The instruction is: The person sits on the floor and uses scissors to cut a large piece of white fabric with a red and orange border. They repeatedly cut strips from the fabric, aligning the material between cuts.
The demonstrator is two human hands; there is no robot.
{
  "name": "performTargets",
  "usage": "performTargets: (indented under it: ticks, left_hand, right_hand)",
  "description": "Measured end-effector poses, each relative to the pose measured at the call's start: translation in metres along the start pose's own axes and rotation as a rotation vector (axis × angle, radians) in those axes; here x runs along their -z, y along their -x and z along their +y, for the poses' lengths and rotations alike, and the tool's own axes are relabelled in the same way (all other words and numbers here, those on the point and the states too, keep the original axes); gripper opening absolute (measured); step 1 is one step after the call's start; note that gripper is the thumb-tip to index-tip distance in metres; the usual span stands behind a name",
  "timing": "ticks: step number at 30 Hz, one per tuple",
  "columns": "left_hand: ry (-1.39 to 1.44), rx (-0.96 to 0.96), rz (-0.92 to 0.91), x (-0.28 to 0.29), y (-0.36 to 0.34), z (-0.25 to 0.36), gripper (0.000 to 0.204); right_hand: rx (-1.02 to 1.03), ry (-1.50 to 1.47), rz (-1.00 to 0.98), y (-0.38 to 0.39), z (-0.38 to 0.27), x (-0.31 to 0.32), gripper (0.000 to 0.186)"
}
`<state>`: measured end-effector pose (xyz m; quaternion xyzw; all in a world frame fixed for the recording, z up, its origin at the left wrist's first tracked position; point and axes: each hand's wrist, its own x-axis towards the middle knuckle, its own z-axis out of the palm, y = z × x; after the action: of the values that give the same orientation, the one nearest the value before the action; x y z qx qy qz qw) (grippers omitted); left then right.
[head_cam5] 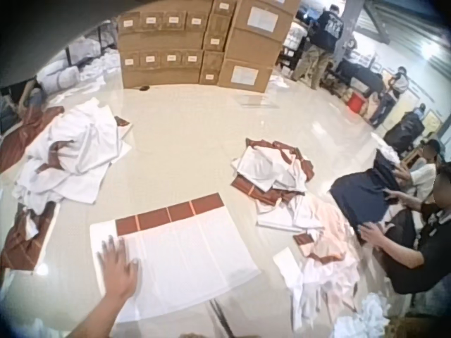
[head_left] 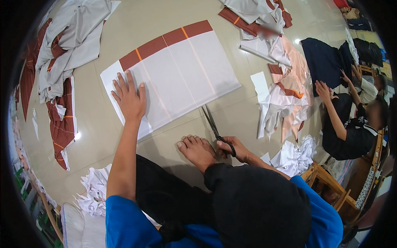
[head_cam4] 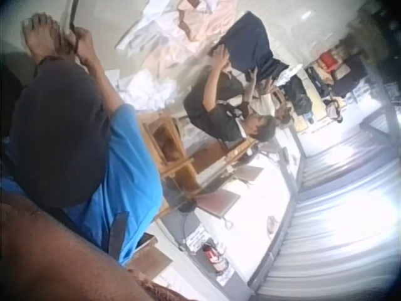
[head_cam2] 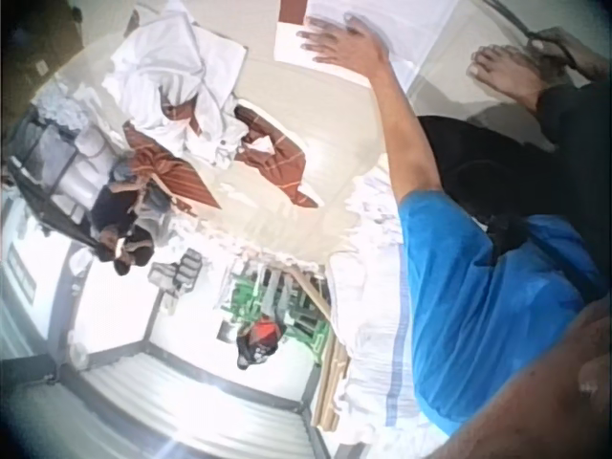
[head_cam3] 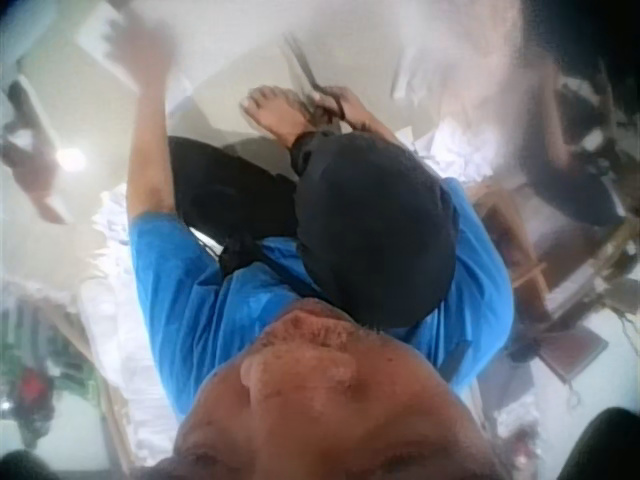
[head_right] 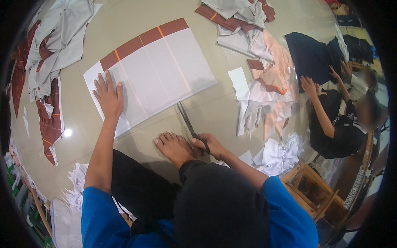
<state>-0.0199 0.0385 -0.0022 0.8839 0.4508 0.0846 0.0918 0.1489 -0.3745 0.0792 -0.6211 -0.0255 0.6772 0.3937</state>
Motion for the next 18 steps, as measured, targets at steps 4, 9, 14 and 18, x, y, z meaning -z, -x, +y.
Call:
performTargets:
  ticks: [4,9,14,18]
  left_hand:
    - [-0.04,0.008,0.016,-0.006,0.004,0.0,0.08]
    - [-0.099,-0.012,0.061,-0.011,0.005,0.001,0.078]
    - [-0.078,-0.005,0.065,-0.012,0.006,0.0,0.08]
    - [-0.11,-0.004,0.072,-0.011,0.006,-0.002,0.079]
  right_hand:
    - [-0.074,-0.187,-0.146,-0.006,-0.001,0.001,0.056]
    - [-0.091,-0.36,-0.251,-0.018,0.002,0.003,0.056]
    - [-0.025,-0.144,-0.077,-0.023,-0.004,-0.012,0.05]
    - [0.019,0.008,0.083,-0.025,0.0,-0.022,0.05]
